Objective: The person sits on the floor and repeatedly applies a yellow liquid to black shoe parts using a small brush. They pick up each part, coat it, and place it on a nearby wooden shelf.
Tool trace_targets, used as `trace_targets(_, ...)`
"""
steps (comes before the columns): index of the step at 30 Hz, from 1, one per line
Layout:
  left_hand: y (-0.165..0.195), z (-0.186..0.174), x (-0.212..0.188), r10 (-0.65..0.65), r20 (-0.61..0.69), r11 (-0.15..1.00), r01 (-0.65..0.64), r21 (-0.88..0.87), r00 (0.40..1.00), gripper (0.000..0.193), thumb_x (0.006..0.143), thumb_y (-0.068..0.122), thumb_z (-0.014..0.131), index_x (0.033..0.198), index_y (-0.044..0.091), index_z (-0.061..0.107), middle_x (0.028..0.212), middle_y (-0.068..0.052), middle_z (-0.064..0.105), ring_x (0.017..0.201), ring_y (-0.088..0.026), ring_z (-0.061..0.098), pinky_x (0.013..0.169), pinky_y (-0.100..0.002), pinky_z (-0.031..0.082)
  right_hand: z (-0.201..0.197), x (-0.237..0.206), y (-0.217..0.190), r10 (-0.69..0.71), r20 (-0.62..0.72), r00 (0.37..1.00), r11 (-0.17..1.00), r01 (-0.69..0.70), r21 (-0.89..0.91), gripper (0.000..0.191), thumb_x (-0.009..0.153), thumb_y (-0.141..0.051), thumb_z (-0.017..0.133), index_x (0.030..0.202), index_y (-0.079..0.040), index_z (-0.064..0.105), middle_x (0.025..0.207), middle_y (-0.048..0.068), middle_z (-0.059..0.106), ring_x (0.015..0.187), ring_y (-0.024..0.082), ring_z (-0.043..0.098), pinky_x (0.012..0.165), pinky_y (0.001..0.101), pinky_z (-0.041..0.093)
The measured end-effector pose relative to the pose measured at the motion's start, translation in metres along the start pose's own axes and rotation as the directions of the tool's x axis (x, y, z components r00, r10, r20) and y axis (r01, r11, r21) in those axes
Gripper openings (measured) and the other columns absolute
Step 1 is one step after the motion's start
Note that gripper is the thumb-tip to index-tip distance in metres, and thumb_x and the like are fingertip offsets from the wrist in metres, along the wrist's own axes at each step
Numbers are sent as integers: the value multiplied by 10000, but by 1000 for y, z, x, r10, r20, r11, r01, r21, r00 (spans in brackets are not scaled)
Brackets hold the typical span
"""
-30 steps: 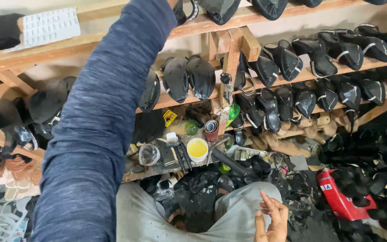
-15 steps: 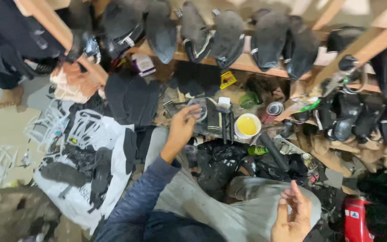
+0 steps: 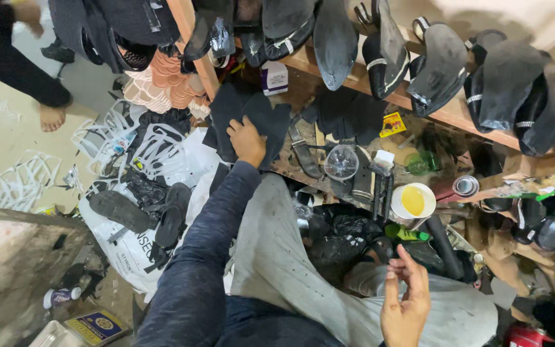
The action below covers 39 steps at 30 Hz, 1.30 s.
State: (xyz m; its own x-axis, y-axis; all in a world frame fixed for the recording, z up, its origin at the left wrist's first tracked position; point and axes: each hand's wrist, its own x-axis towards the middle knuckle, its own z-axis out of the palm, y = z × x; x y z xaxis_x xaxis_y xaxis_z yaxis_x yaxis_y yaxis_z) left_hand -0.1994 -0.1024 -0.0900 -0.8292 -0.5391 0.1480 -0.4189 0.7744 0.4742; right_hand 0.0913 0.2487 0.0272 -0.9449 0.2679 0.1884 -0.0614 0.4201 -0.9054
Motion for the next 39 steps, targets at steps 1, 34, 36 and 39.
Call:
trace_targets(1, 2, -2, 1, 0, -7, 1000, 0, 11, 1000, 778, 692, 258, 906, 1334, -2, 552, 1254, -197, 488, 1156, -405, 503, 944, -484, 503, 5, 0, -2, -1, 11, 1000, 1000, 1, -12, 458, 942, 48, 590, 1392, -32, 617, 1103, 73, 616, 969, 139, 614, 900, 272, 493)
trace_targets(34, 88, -175, -247, 889, 409, -268, 958, 101, 206, 594, 1081, 450, 466, 1589, 155, 381, 1664, -245, 297, 1513, -590, 197, 1205, -671, 305, -62, 95, 33, -11, 311, 950, 975, -58, 213, 695, 1025, -76, 625, 1646, -89, 313, 1076, 121, 690, 869, 121, 623, 807, 278, 527)
trace_targets(36, 82, -177, -257, 862, 382, -336, 940, -63, 333, 562, 1090, 387, 459, 1623, 220, 396, 1683, -225, 306, 1535, -569, 213, 1183, -686, 307, -48, 122, 67, 76, 85, 993, 983, -61, -170, 505, 1046, -200, 622, 1521, -78, 503, 1003, 123, 663, 863, 197, 632, 798, 349, 525)
trace_targets(39, 70, -184, -268, 802, 429, -426, 902, -77, 415, 532, 1072, 420, 460, 1566, 226, 430, 1636, -239, 363, 1507, -568, 275, 1186, -661, 336, -33, 146, 109, -247, 175, 953, 757, 303, -579, 509, 917, -352, 709, 1318, -45, 648, 1111, 167, 604, 1085, 346, 529, 925, 464, 429)
